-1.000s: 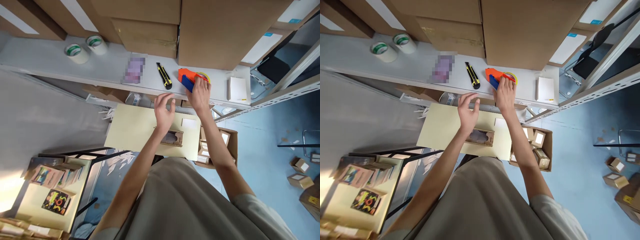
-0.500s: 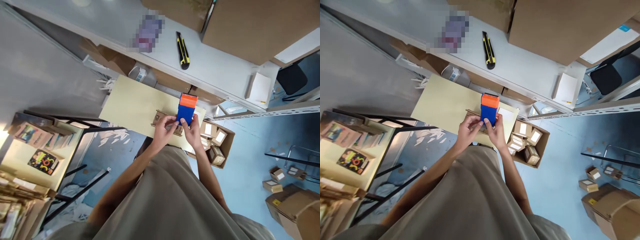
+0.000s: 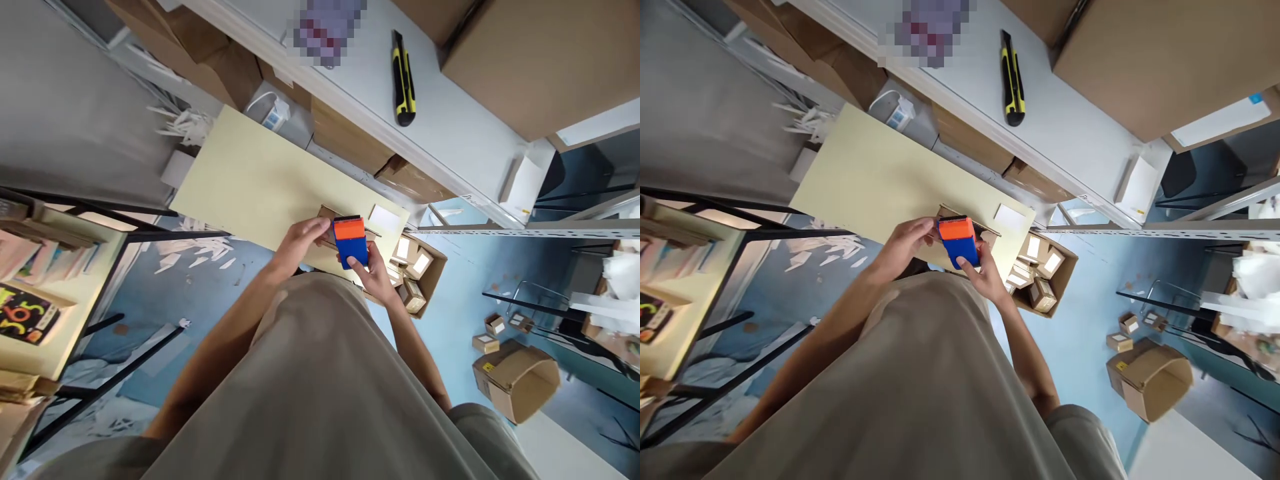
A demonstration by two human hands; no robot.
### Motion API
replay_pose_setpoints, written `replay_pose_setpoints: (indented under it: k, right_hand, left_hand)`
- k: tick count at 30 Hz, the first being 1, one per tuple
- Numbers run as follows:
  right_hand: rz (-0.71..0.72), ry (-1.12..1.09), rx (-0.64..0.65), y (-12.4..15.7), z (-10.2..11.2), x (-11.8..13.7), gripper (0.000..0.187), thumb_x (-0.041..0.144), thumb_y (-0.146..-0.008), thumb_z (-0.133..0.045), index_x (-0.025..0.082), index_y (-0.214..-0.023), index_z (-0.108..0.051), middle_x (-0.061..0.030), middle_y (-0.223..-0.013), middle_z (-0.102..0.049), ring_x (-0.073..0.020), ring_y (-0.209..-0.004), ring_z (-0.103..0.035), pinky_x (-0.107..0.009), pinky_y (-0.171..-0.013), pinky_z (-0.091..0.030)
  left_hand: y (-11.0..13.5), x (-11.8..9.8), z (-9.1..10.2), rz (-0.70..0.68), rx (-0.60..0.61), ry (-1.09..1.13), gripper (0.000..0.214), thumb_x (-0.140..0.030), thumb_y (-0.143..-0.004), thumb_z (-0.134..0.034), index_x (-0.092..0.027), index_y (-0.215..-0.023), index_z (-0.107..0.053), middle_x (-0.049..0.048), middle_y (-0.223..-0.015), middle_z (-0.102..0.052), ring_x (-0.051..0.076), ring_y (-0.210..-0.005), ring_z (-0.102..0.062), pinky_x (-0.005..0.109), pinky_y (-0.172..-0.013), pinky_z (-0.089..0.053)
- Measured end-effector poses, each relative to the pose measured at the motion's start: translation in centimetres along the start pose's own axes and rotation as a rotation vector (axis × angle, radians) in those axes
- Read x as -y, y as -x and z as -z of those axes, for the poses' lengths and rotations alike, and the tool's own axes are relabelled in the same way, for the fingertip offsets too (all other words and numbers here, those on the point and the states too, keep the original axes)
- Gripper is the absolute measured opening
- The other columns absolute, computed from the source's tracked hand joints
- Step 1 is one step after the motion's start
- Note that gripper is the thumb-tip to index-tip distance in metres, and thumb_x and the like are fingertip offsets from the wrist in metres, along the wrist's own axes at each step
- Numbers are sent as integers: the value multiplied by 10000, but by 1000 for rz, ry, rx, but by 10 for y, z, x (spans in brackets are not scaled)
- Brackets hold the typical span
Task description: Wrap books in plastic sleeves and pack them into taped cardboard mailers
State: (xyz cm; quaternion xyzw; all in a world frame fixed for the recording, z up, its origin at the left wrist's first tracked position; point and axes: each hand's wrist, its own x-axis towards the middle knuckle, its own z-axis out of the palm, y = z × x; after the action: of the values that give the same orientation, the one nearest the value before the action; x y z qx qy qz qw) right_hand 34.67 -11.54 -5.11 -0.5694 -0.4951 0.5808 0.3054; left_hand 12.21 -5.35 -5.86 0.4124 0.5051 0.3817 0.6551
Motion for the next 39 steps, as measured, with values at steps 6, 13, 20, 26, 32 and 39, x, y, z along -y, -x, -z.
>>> replay_pose_setpoints:
  k: [6,13,20,26,32,39]
  right_hand:
    - [-39,275,96,5,-11,24,453,652,-1025,-735,261,-1186,-574,-58,-1060,-742,-247,-911,-711,-401,-825,-596]
    - [-118,501,53,-3,-30,48,410,620,-956,-750,259,-1066,-592,-21,-922,-701,-224,-780,-643,-353,-690,-513]
    - [-337,506,-3,-25,-52,68,565,807,-981,-694,242,-980,-681,-33,-806,-747,-232,-715,-712,-328,-612,-515]
    - [-682,562,203,-32,-16,125,657,867,-898,-772,219,-985,-711,-74,-807,-807,-256,-654,-765,-344,-571,-552]
    - [-760,816,250,-45,-1,187,666,863,-952,-699,203,-1041,-713,-99,-843,-819,-257,-714,-771,-347,-622,-529]
    - [-677,1106,270,-79,-31,179,603,784,-1043,-606,195,-965,-714,-105,-869,-785,-233,-747,-702,-353,-665,-420]
  left_hand:
    - [-27,-4,48,131,190,16,488,-652,-864,-903,-174,-962,-885,92,-926,-829,270,-866,-792,339,-719,-632]
    - [-38,2,85,118,280,42,444,-615,-810,-949,-193,-933,-885,92,-914,-831,249,-866,-791,373,-823,-684]
    - [-46,47,87,178,196,71,381,-542,-824,-930,-174,-878,-847,65,-824,-798,219,-792,-741,326,-759,-625]
    - [-46,82,96,194,-7,93,451,-626,-848,-862,-181,-909,-835,61,-793,-782,193,-728,-695,293,-684,-565]
    - [-78,119,99,195,-68,81,423,-617,-818,-847,-202,-887,-807,80,-891,-827,213,-847,-738,316,-808,-590]
    - [-95,146,79,190,-154,-14,275,-477,-902,-782,-202,-888,-787,85,-901,-826,223,-875,-742,317,-809,-578]
